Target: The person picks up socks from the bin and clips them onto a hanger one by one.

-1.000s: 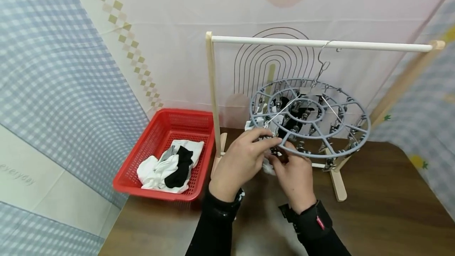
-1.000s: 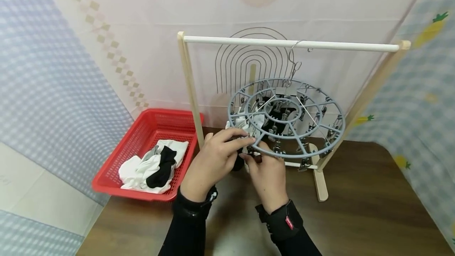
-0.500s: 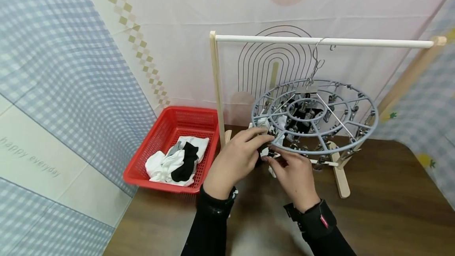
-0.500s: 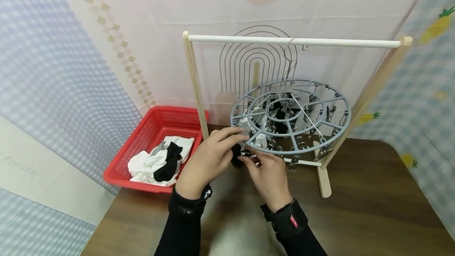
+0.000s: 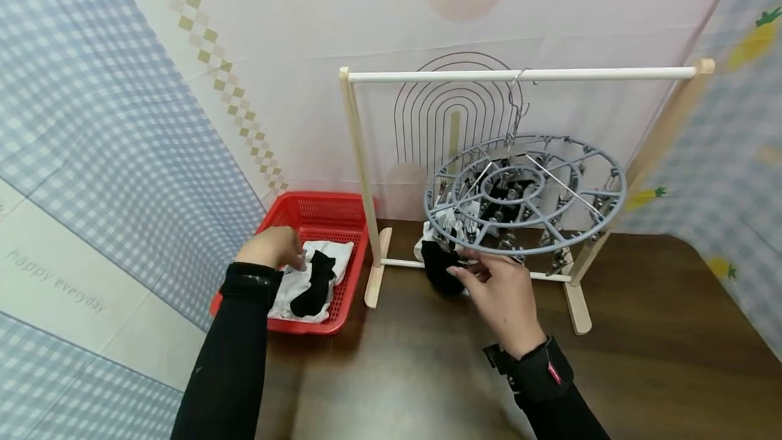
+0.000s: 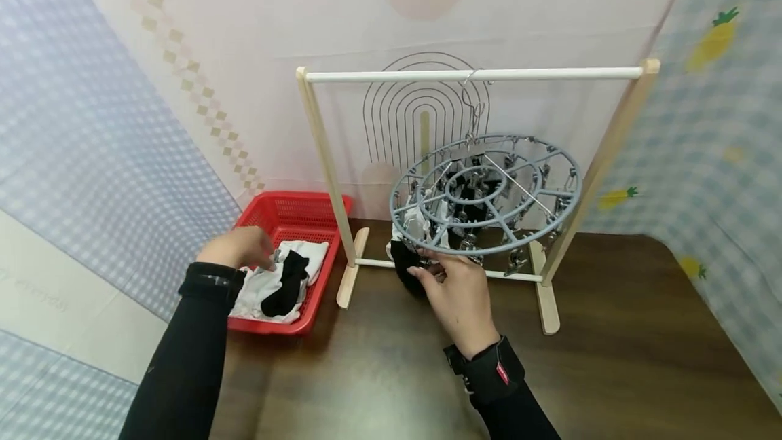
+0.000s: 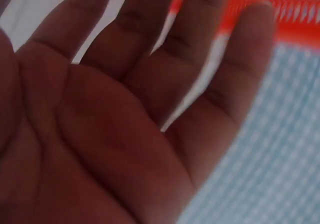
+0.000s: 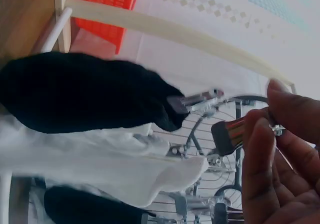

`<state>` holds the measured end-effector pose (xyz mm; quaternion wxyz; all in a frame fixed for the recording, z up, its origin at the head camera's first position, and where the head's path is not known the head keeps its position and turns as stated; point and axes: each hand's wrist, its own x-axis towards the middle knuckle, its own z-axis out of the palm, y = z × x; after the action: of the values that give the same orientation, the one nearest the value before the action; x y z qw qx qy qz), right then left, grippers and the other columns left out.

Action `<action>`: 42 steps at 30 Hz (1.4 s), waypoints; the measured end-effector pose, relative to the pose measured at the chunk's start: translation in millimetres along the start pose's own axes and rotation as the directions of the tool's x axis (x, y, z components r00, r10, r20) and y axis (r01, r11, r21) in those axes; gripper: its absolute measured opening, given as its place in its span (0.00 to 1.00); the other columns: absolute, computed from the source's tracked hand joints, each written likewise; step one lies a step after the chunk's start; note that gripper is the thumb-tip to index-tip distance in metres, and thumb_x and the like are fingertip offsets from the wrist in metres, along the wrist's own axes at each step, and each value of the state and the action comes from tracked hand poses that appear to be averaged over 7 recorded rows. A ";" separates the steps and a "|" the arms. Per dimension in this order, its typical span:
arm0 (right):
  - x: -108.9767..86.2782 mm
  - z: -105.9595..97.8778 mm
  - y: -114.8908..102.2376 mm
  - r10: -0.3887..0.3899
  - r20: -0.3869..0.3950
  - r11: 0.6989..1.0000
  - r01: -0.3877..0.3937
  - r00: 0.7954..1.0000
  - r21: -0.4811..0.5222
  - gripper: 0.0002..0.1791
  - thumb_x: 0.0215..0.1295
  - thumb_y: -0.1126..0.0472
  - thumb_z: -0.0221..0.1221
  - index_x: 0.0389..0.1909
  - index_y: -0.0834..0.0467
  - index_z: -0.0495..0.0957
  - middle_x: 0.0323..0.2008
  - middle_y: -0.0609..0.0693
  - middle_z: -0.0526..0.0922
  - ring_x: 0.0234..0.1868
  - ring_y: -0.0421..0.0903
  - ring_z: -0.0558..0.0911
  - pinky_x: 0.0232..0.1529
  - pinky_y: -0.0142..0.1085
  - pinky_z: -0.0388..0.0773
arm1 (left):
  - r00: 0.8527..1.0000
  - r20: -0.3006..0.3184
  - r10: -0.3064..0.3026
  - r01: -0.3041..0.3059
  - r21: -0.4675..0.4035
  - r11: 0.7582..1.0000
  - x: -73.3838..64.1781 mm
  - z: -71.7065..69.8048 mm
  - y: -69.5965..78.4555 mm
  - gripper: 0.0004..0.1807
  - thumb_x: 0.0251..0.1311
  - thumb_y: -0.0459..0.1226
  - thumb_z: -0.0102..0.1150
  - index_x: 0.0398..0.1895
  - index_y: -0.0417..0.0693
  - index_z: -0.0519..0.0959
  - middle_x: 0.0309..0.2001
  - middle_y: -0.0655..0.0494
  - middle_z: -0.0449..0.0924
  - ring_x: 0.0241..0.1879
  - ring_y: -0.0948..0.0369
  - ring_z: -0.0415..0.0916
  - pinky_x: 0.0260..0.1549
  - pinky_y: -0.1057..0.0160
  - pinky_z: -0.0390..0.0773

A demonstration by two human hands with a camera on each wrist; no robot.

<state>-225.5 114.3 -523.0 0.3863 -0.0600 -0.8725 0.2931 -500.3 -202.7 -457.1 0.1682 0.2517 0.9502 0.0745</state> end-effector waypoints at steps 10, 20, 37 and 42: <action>9.0 3.6 -7.4 0.073 0.113 0.992 -0.084 0.991 0.091 0.15 0.70 0.62 0.78 0.56 0.55 0.94 0.42 0.52 0.95 0.39 0.47 0.91 0.37 0.35 0.81 | 0.978 -0.076 0.192 -0.195 -0.035 0.980 -8.1 8.1 -39.5 0.08 0.73 0.37 0.68 0.36 0.41 0.88 0.28 0.57 0.76 0.33 0.56 0.73 0.36 0.57 0.73; 9.5 -0.4 -10.4 0.133 0.136 0.980 -0.151 0.982 0.130 0.16 0.68 0.61 0.79 0.55 0.56 0.94 0.44 0.51 0.96 0.37 0.43 0.90 0.36 0.32 0.80 | 0.866 -0.409 0.287 -0.339 -0.060 0.939 -66.9 -15.7 -14.8 0.07 0.75 0.36 0.73 0.46 0.41 0.94 0.38 0.50 0.93 0.35 0.58 0.80 0.38 0.56 0.79; 14.8 -3.9 -15.5 0.136 0.139 0.980 -0.154 0.981 0.128 0.15 0.68 0.63 0.79 0.54 0.58 0.94 0.48 0.54 0.97 0.38 0.45 0.89 0.40 0.34 0.82 | 0.666 -0.419 0.618 -0.665 0.041 0.745 -80.2 26.0 123.7 0.10 0.68 0.33 0.79 0.49 0.48 0.89 0.44 0.55 0.94 0.43 0.59 0.90 0.49 0.56 0.90; 15.7 -5.8 -16.5 0.165 0.139 0.969 -0.187 0.976 0.159 0.14 0.68 0.63 0.79 0.53 0.58 0.94 0.46 0.55 0.96 0.37 0.44 0.89 0.39 0.33 0.82 | 0.624 -0.363 0.692 -0.719 0.082 0.690 -87.1 36.8 145.7 0.10 0.71 0.27 0.72 0.51 0.44 0.88 0.48 0.52 0.95 0.48 0.57 0.92 0.53 0.55 0.90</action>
<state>-230.2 108.6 -500.6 0.3070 -0.0853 -0.8578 0.4033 -350.0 -118.8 -433.9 -0.0458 0.5791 0.7854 0.2138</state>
